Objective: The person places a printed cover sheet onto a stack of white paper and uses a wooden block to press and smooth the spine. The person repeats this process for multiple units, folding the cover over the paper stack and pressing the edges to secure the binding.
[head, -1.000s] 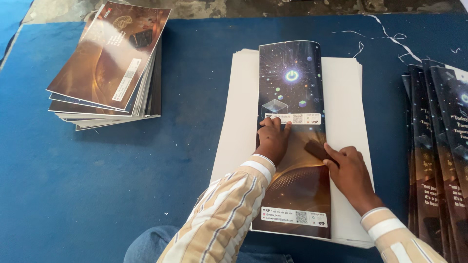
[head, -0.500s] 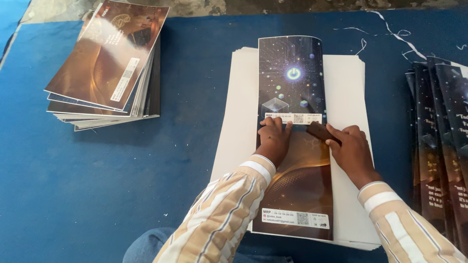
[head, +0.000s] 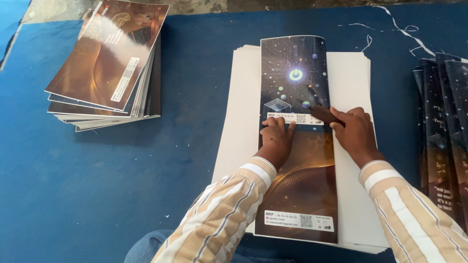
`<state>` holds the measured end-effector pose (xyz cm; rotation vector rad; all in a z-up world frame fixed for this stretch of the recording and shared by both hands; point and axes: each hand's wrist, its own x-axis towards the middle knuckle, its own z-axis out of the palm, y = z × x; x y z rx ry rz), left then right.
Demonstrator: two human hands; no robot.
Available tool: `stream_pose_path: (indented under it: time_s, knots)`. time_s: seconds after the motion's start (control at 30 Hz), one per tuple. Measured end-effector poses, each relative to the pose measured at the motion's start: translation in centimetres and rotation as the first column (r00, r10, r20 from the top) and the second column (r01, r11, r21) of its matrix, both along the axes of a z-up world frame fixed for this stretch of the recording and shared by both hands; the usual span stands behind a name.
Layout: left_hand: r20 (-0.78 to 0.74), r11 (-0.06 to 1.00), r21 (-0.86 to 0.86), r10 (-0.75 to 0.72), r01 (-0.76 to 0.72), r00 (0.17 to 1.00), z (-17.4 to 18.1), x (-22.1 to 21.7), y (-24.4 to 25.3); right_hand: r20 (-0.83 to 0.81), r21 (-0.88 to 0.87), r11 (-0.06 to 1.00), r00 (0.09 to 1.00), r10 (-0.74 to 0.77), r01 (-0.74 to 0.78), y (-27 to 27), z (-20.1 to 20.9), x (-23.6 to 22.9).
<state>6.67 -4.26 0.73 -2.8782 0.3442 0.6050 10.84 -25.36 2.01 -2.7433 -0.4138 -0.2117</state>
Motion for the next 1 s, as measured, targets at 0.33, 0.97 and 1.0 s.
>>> stream_pose_path:
  time_s: [0.33, 0.97, 1.0]
  knots:
    - [-0.025, 0.999, 0.004, -0.043, 0.043, 0.999, 1.8, -0.5, 0.4, -0.040, -0.017, 0.999, 0.998, -0.044, 0.044, 0.9, 0.8, 2.8]
    - [0.227, 0.998, 0.034, -0.058, 0.052, 0.972, -2.7, 0.0, 0.1, -0.124, 0.072, 0.977, 0.974, -0.192, 0.201, 2.2, 0.2, 8.7]
    - [0.218, 0.998, 0.038, -0.059, 0.052, 0.974, -2.7, 0.0, 0.1, -0.130, 0.084, 0.973, 0.970, -0.204, 0.215, 2.3, 0.2, 9.0]
